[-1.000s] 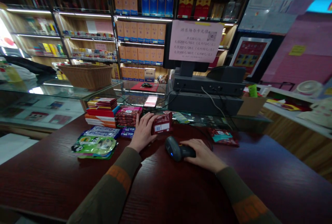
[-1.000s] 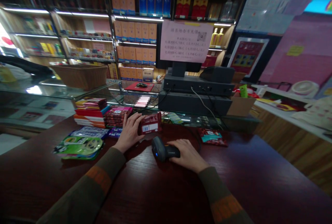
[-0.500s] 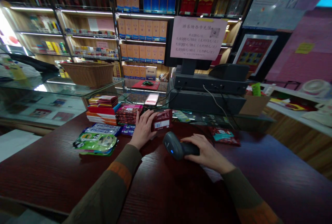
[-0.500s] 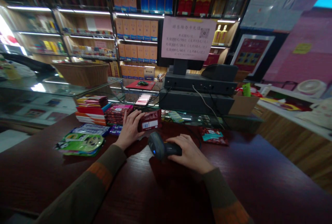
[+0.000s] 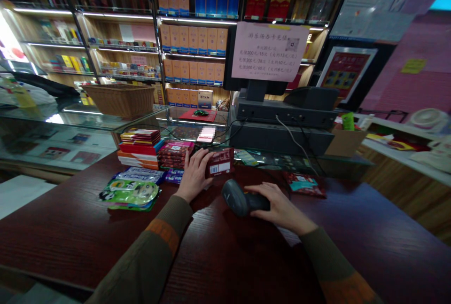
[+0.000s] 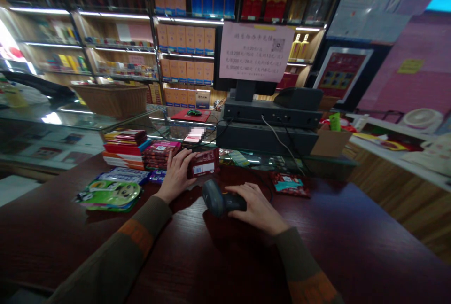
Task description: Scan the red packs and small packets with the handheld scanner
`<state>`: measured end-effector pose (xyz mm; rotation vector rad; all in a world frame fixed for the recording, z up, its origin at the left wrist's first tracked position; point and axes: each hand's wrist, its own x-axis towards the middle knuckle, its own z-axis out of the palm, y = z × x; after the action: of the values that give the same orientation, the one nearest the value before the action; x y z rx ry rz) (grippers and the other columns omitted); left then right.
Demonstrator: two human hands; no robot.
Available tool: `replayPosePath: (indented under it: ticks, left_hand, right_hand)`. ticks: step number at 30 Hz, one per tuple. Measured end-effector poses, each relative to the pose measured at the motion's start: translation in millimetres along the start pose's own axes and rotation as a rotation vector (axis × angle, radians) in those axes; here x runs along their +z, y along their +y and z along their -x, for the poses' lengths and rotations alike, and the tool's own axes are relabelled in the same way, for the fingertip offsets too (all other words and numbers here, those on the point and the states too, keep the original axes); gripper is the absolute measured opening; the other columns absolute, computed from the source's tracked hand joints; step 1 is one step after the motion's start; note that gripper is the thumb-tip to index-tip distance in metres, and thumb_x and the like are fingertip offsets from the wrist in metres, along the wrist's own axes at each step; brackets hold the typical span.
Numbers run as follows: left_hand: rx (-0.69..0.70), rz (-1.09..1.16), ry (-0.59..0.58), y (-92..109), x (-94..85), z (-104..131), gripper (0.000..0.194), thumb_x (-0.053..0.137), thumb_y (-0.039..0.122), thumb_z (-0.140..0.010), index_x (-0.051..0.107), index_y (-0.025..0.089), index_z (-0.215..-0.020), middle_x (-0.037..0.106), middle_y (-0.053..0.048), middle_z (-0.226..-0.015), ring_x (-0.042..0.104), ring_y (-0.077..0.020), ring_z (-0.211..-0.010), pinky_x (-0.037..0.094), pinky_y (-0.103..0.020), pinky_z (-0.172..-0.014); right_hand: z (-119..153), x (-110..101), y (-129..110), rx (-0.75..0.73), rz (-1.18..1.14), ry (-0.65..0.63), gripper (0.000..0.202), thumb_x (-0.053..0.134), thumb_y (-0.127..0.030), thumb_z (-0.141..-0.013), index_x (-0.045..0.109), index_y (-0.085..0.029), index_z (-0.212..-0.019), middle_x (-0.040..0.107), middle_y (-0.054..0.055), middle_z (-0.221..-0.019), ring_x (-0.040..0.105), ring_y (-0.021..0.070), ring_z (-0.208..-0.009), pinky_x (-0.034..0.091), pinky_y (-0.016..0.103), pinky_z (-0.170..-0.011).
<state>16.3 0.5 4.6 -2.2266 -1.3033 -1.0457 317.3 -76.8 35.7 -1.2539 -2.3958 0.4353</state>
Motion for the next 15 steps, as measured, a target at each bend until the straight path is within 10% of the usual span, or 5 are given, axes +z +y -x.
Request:
replayPosePath:
  ticks: [15]
  left_hand:
    - [0.008,0.015,0.019,1,-2.1,-1,0.083,0.076,0.032,-0.076,0.037,0.021,-0.148,0.049,-0.015,-0.147,0.040,-0.0319,-0.143,0.007,-0.059,-0.126]
  right_hand:
    - [-7,23,16,-0.018,-0.002,-0.053,0.059,0.075,-0.041,-0.081,0.056,-0.027,-0.135,0.066,0.008,-0.132,0.057,0.0275,-0.124,0.023,0.051,-0.117]
